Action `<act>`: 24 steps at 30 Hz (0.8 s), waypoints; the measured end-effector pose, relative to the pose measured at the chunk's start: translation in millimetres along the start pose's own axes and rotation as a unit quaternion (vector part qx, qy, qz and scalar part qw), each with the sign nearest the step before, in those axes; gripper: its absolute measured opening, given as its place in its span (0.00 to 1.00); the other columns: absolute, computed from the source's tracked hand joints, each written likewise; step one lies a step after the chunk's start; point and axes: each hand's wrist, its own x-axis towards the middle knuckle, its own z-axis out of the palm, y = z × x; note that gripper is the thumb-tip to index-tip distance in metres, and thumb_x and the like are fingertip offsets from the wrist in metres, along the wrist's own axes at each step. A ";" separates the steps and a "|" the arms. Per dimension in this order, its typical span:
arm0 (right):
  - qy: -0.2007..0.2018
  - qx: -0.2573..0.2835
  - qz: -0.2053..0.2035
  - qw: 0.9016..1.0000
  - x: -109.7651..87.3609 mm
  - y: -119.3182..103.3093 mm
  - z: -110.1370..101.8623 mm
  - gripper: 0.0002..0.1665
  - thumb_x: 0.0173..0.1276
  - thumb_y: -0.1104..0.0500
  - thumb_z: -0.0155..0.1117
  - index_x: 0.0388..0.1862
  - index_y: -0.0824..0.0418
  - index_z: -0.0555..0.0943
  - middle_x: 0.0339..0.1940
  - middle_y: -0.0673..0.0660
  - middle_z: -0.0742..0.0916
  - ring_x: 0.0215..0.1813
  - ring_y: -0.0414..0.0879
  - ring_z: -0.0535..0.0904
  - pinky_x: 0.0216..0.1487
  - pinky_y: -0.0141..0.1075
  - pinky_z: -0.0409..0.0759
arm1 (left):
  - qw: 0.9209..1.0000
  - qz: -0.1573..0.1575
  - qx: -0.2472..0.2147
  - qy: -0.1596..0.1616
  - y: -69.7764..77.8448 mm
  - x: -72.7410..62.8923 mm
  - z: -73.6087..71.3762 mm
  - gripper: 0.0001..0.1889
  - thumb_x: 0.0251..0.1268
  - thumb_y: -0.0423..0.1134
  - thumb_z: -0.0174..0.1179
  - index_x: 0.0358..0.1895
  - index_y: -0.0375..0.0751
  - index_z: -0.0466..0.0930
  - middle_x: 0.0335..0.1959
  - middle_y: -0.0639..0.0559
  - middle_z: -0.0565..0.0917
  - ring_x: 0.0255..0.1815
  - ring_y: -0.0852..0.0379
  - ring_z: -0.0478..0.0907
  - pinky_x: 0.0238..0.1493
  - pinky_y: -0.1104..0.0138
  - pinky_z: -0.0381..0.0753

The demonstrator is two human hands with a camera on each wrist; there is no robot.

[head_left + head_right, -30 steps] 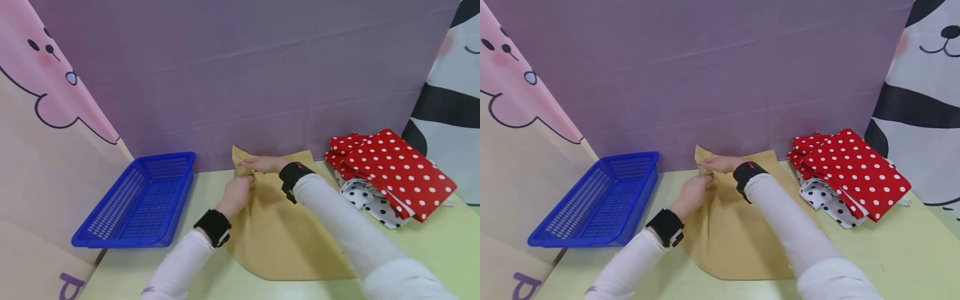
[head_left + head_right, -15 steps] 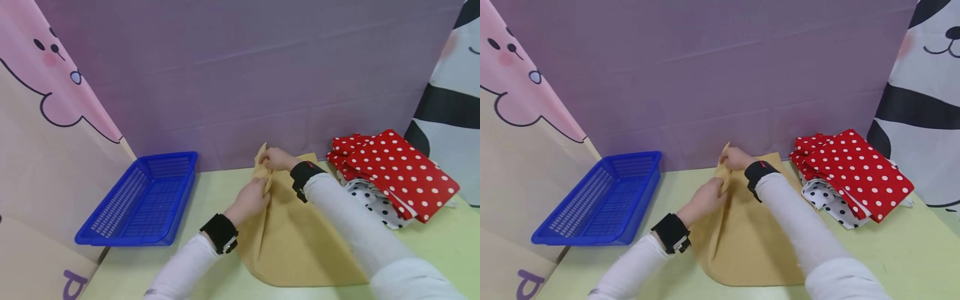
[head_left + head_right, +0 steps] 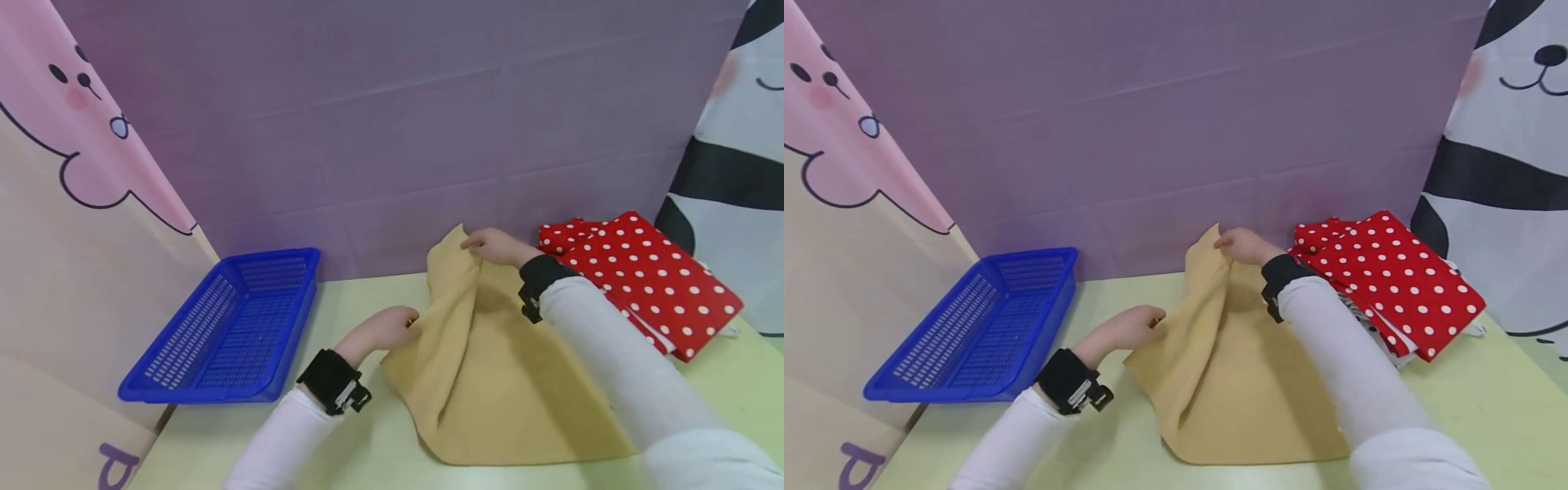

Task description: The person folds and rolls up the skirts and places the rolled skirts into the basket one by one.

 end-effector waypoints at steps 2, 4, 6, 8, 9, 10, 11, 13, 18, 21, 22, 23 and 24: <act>-0.005 -0.004 0.012 1.000 -10.9 -10.0 -10.1 0.18 0.71 0.64 0.49 0.54 0.73 0.77 0.56 0.72 0.78 0.62 0.66 0.70 0.64 0.55 0.66 | 0.998 0.018 -0.060 0.016 7.2 0.9 -3.7 0.10 0.64 0.34 0.52 0.23 0.39 0.70 0.19 0.56 0.68 0.22 0.62 0.66 0.28 0.72 0.65; -0.016 -0.008 0.030 0.999 -18.1 -14.0 -17.3 0.19 0.73 0.64 0.47 0.55 0.74 0.76 0.57 0.73 0.78 0.62 0.66 0.70 0.64 0.55 0.66 | 0.992 0.030 -0.119 0.026 17.2 2.0 -4.8 0.08 0.64 0.35 0.52 0.29 0.36 0.75 0.21 0.56 0.71 0.22 0.64 0.68 0.28 0.73 0.67; -0.036 0.006 0.053 0.998 -22.2 -10.7 -21.8 0.20 0.74 0.62 0.46 0.56 0.75 0.74 0.58 0.73 0.77 0.61 0.65 0.70 0.62 0.55 0.69 | 0.983 0.032 -0.179 0.029 29.0 3.6 -2.5 0.07 0.65 0.35 0.52 0.33 0.34 0.76 0.21 0.57 0.73 0.21 0.66 0.68 0.26 0.74 0.68; -0.055 0.035 0.083 0.994 -27.5 -9.0 -26.5 0.22 0.75 0.60 0.46 0.59 0.75 0.72 0.60 0.73 0.74 0.63 0.65 0.68 0.61 0.55 0.70 | 0.970 0.036 -0.238 0.026 42.1 6.1 2.0 0.07 0.65 0.34 0.53 0.35 0.33 0.76 0.21 0.58 0.74 0.19 0.67 0.68 0.24 0.75 0.69; -0.066 0.051 0.101 0.991 -28.4 -5.5 -28.1 0.24 0.75 0.58 0.45 0.60 0.75 0.71 0.61 0.73 0.73 0.63 0.64 0.67 0.60 0.54 0.71 | 0.964 0.036 -0.264 0.023 48.9 8.0 4.9 0.07 0.64 0.33 0.53 0.34 0.32 0.76 0.21 0.58 0.73 0.19 0.67 0.68 0.24 0.76 0.68; -0.073 0.067 0.117 0.988 -30.3 -1.7 -29.1 0.25 0.75 0.57 0.45 0.61 0.75 0.70 0.61 0.73 0.73 0.62 0.63 0.68 0.59 0.53 0.72 | 0.956 0.037 -0.290 0.020 55.7 10.4 8.9 0.06 0.64 0.33 0.53 0.34 0.31 0.75 0.20 0.58 0.73 0.18 0.67 0.68 0.23 0.76 0.68; -0.079 0.076 0.126 0.986 -31.9 2.1 -30.3 0.25 0.75 0.57 0.46 0.60 0.75 0.71 0.58 0.72 0.75 0.59 0.62 0.70 0.57 0.50 0.74 | 0.948 0.039 -0.314 0.016 62.4 13.3 12.8 0.06 0.65 0.32 0.53 0.35 0.31 0.75 0.20 0.58 0.73 0.18 0.67 0.68 0.22 0.77 0.68; -0.090 0.081 0.137 0.983 -36.2 8.6 -33.0 0.25 0.75 0.55 0.46 0.58 0.75 0.72 0.48 0.70 0.79 0.51 0.59 0.73 0.52 0.46 0.76 | 0.935 0.041 -0.351 0.009 76.2 19.7 21.0 0.06 0.65 0.32 0.53 0.37 0.29 0.75 0.20 0.58 0.74 0.18 0.68 0.69 0.23 0.77 0.69; -0.139 0.062 0.168 0.974 -52.6 17.5 -34.5 0.30 0.75 0.54 0.45 0.63 0.78 0.66 0.57 0.75 0.75 0.58 0.66 0.71 0.60 0.54 0.72 | 0.938 0.034 -0.344 -0.017 101.9 39.2 49.4 0.05 0.66 0.34 0.55 0.34 0.35 0.74 0.19 0.60 0.70 0.18 0.68 0.67 0.23 0.78 0.67; -0.163 0.055 0.184 0.968 -59.8 23.9 -26.6 0.33 0.75 0.53 0.44 0.65 0.79 0.61 0.65 0.78 0.67 0.66 0.69 0.63 0.63 0.58 0.67 | 0.952 0.024 -0.302 -0.039 106.0 47.6 71.3 0.06 0.65 0.37 0.56 0.30 0.40 0.72 0.18 0.61 0.68 0.18 0.68 0.65 0.24 0.78 0.64; -0.169 0.053 0.187 0.966 -61.1 26.5 -22.7 0.33 0.75 0.53 0.44 0.65 0.80 0.60 0.65 0.78 0.67 0.66 0.70 0.63 0.63 0.57 0.68 | 0.957 0.019 -0.286 -0.046 105.7 49.4 78.2 0.07 0.65 0.37 0.56 0.28 0.41 0.72 0.18 0.61 0.68 0.18 0.68 0.64 0.23 0.78 0.64; -0.175 0.055 0.191 0.964 -62.8 28.8 -18.6 0.34 0.74 0.53 0.44 0.66 0.80 0.59 0.65 0.78 0.67 0.66 0.69 0.63 0.63 0.57 0.68 | 0.962 0.014 -0.267 -0.053 104.7 50.6 84.5 0.09 0.64 0.37 0.57 0.26 0.42 0.71 0.17 0.60 0.67 0.17 0.67 0.63 0.23 0.77 0.63; -0.182 0.057 0.194 0.962 -64.4 30.3 -14.5 0.34 0.74 0.52 0.45 0.66 0.80 0.59 0.65 0.77 0.67 0.65 0.69 0.64 0.63 0.57 0.68 | 0.966 0.011 -0.250 -0.057 103.3 51.6 90.3 0.10 0.63 0.37 0.57 0.24 0.44 0.69 0.16 0.61 0.66 0.17 0.67 0.63 0.22 0.77 0.62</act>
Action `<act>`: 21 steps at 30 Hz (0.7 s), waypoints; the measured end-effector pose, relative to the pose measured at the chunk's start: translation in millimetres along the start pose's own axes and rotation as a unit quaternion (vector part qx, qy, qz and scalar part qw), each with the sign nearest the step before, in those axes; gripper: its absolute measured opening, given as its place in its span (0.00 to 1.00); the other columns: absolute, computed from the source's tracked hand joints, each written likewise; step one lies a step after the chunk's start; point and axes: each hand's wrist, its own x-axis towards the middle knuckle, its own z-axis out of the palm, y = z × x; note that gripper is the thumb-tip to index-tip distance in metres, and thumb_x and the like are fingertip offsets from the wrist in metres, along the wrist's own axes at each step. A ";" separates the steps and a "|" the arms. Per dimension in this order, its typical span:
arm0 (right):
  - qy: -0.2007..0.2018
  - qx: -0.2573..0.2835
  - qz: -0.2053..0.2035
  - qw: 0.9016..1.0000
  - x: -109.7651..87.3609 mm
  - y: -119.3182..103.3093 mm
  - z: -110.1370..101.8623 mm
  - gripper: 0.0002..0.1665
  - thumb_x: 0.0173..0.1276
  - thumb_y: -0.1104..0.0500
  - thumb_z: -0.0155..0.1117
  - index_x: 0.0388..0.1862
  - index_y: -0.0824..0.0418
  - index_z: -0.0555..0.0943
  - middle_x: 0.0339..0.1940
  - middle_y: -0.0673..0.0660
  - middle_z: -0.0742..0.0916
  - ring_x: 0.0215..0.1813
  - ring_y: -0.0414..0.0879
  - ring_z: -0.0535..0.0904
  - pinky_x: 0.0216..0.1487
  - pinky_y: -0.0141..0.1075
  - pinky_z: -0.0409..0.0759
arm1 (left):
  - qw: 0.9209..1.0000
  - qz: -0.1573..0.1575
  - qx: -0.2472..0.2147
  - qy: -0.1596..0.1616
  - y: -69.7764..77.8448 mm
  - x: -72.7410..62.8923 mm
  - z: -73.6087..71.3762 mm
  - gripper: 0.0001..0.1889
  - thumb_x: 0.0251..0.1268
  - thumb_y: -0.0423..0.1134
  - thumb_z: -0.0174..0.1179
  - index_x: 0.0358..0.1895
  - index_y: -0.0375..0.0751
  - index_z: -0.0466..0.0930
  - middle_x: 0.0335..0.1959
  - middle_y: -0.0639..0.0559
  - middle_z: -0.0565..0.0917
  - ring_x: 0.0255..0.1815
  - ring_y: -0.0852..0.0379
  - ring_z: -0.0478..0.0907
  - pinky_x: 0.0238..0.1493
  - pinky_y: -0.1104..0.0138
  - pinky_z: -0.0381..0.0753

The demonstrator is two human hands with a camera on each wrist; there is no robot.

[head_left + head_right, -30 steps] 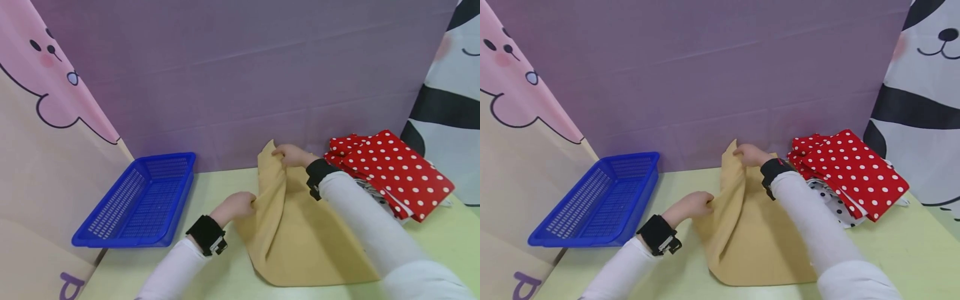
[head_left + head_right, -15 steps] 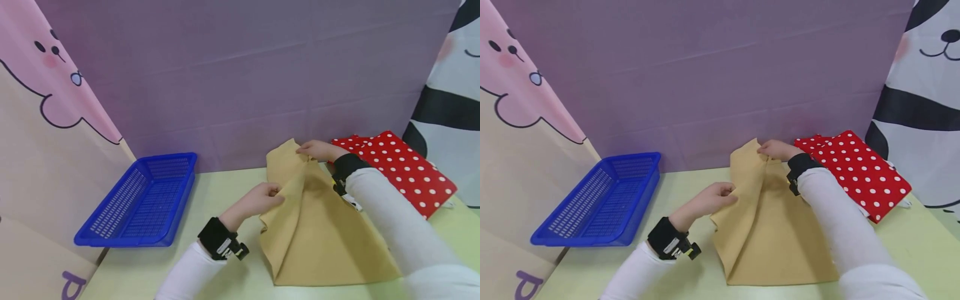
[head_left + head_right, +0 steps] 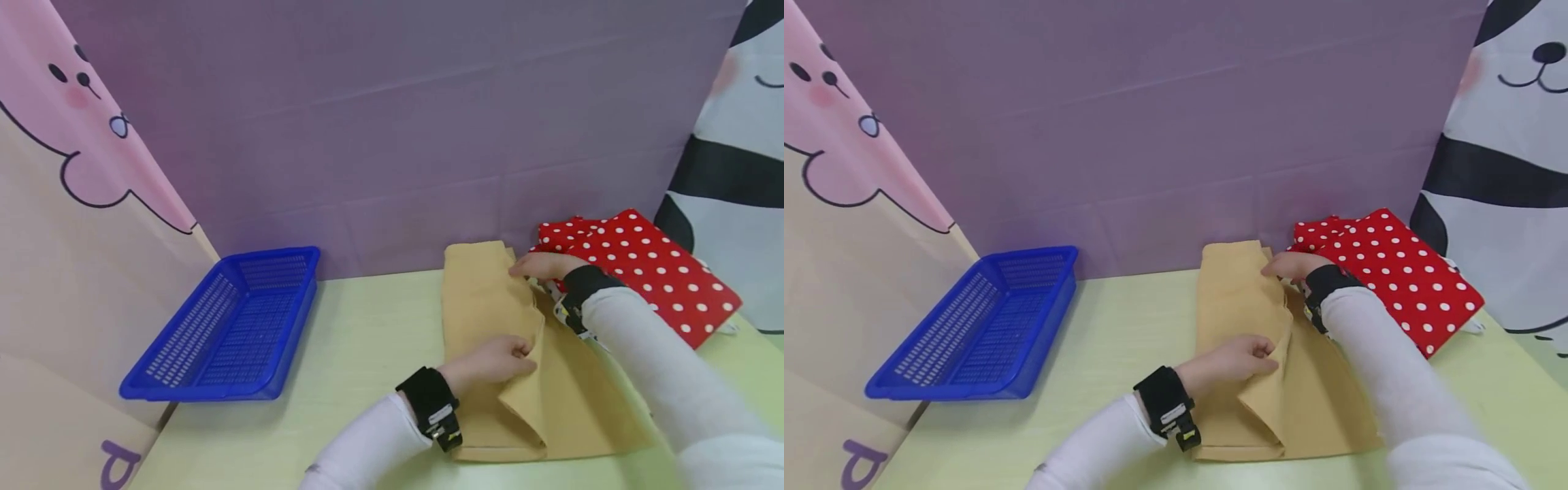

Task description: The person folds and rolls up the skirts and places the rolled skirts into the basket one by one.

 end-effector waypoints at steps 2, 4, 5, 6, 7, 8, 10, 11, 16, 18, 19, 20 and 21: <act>-0.014 0.000 0.000 1.000 3.4 3.4 7.2 0.35 0.74 0.52 0.45 0.66 0.80 0.58 0.66 0.77 0.66 0.66 0.69 0.63 0.63 0.56 0.69 | 0.999 -0.012 0.032 -0.006 -8.2 0.7 4.4 0.14 0.62 0.36 0.57 0.20 0.44 0.66 0.14 0.59 0.63 0.16 0.65 0.61 0.21 0.76 0.60; -0.018 -0.004 -0.002 1.000 6.7 6.5 13.1 0.36 0.73 0.51 0.47 0.66 0.80 0.60 0.65 0.76 0.68 0.66 0.68 0.65 0.63 0.55 0.69 | 0.998 -0.020 0.053 -0.017 -17.1 0.6 5.4 0.14 0.62 0.36 0.57 0.19 0.44 0.66 0.15 0.59 0.63 0.16 0.64 0.61 0.21 0.76 0.60; -0.014 -0.008 -0.005 1.000 8.5 8.0 15.4 0.36 0.72 0.51 0.48 0.65 0.80 0.61 0.65 0.76 0.69 0.65 0.68 0.66 0.63 0.55 0.68 | 0.998 -0.020 0.056 -0.024 -22.0 0.0 4.8 0.13 0.62 0.36 0.57 0.20 0.43 0.67 0.16 0.59 0.65 0.17 0.65 0.62 0.22 0.76 0.61; -0.010 -0.013 -0.009 1.000 10.1 8.9 17.3 0.35 0.72 0.51 0.49 0.64 0.80 0.63 0.64 0.76 0.70 0.65 0.67 0.67 0.63 0.55 0.68 | 0.998 -0.019 0.048 -0.033 -27.1 -0.7 3.3 0.11 0.63 0.35 0.57 0.22 0.42 0.70 0.18 0.59 0.67 0.19 0.65 0.63 0.23 0.77 0.63; -0.005 -0.020 -0.013 1.000 11.9 10.0 18.8 0.35 0.71 0.51 0.49 0.63 0.80 0.64 0.63 0.76 0.71 0.64 0.67 0.67 0.63 0.55 0.68 | 0.998 -0.015 0.039 -0.044 -32.1 -1.9 0.8 0.09 0.63 0.35 0.56 0.24 0.40 0.72 0.20 0.59 0.69 0.21 0.66 0.65 0.25 0.77 0.65; 0.002 -0.025 -0.017 1.000 13.3 10.3 19.8 0.35 0.71 0.51 0.50 0.62 0.80 0.65 0.62 0.76 0.72 0.64 0.67 0.68 0.64 0.55 0.67 | 0.998 -0.012 0.023 -0.059 -37.2 -3.5 -2.2 0.07 0.63 0.34 0.56 0.27 0.38 0.74 0.22 0.58 0.71 0.23 0.66 0.67 0.28 0.77 0.67; 0.009 -0.030 -0.027 0.999 15.2 9.3 21.8 0.34 0.70 0.51 0.51 0.62 0.79 0.67 0.61 0.75 0.74 0.63 0.66 0.69 0.64 0.55 0.67 | 0.996 -0.009 -0.018 -0.087 -46.7 -7.6 -10.5 0.05 0.64 0.33 0.54 0.35 0.34 0.77 0.27 0.57 0.75 0.27 0.67 0.70 0.33 0.78 0.71; 0.007 -0.024 -0.031 0.999 15.5 8.0 22.6 0.34 0.70 0.50 0.51 0.62 0.79 0.67 0.61 0.75 0.73 0.64 0.66 0.68 0.64 0.55 0.66 | 0.994 -0.009 -0.044 -0.101 -51.1 -10.3 -15.4 0.06 0.65 0.32 0.54 0.38 0.32 0.77 0.29 0.56 0.76 0.29 0.67 0.71 0.35 0.77 0.72; -0.035 0.043 -0.051 0.997 19.1 0.8 28.9 0.35 0.71 0.51 0.50 0.64 0.79 0.64 0.64 0.74 0.71 0.65 0.64 0.67 0.66 0.53 0.67 | 0.989 -0.033 -0.079 -0.123 -69.7 -28.1 -41.3 0.05 0.66 0.30 0.52 0.37 0.30 0.75 0.27 0.55 0.75 0.29 0.64 0.72 0.34 0.75 0.72; -0.055 0.082 -0.053 0.994 21.3 0.0 32.0 0.34 0.72 0.53 0.49 0.65 0.79 0.62 0.65 0.74 0.69 0.66 0.64 0.66 0.67 0.53 0.65 | 0.988 -0.047 -0.082 -0.121 -76.2 -34.5 -49.2 0.05 0.65 0.30 0.53 0.33 0.31 0.74 0.26 0.55 0.73 0.27 0.63 0.70 0.32 0.75 0.70; -0.063 0.104 -0.055 0.991 22.6 -0.1 33.6 0.34 0.72 0.54 0.48 0.66 0.79 0.59 0.66 0.75 0.67 0.68 0.64 0.65 0.68 0.52 0.64 | 0.988 -0.051 -0.083 -0.118 -78.9 -37.3 -52.2 0.05 0.65 0.30 0.53 0.31 0.32 0.73 0.24 0.54 0.73 0.26 0.62 0.70 0.30 0.75 0.69; -0.070 0.121 -0.058 0.988 23.9 0.2 35.1 0.35 0.73 0.55 0.47 0.68 0.80 0.56 0.68 0.75 0.65 0.68 0.64 0.64 0.68 0.52 0.64 | 0.988 -0.056 -0.089 -0.117 -81.6 -39.8 -54.7 0.05 0.65 0.29 0.53 0.30 0.33 0.73 0.24 0.54 0.72 0.26 0.62 0.69 0.30 0.75 0.69; -0.072 0.137 -0.058 0.986 25.2 0.8 36.6 0.35 0.73 0.57 0.46 0.69 0.79 0.52 0.68 0.76 0.64 0.68 0.63 0.64 0.68 0.51 0.64 | 0.987 -0.061 -0.094 -0.120 -83.8 -42.1 -56.6 0.06 0.65 0.29 0.53 0.30 0.34 0.73 0.24 0.54 0.72 0.25 0.62 0.69 0.30 0.75 0.69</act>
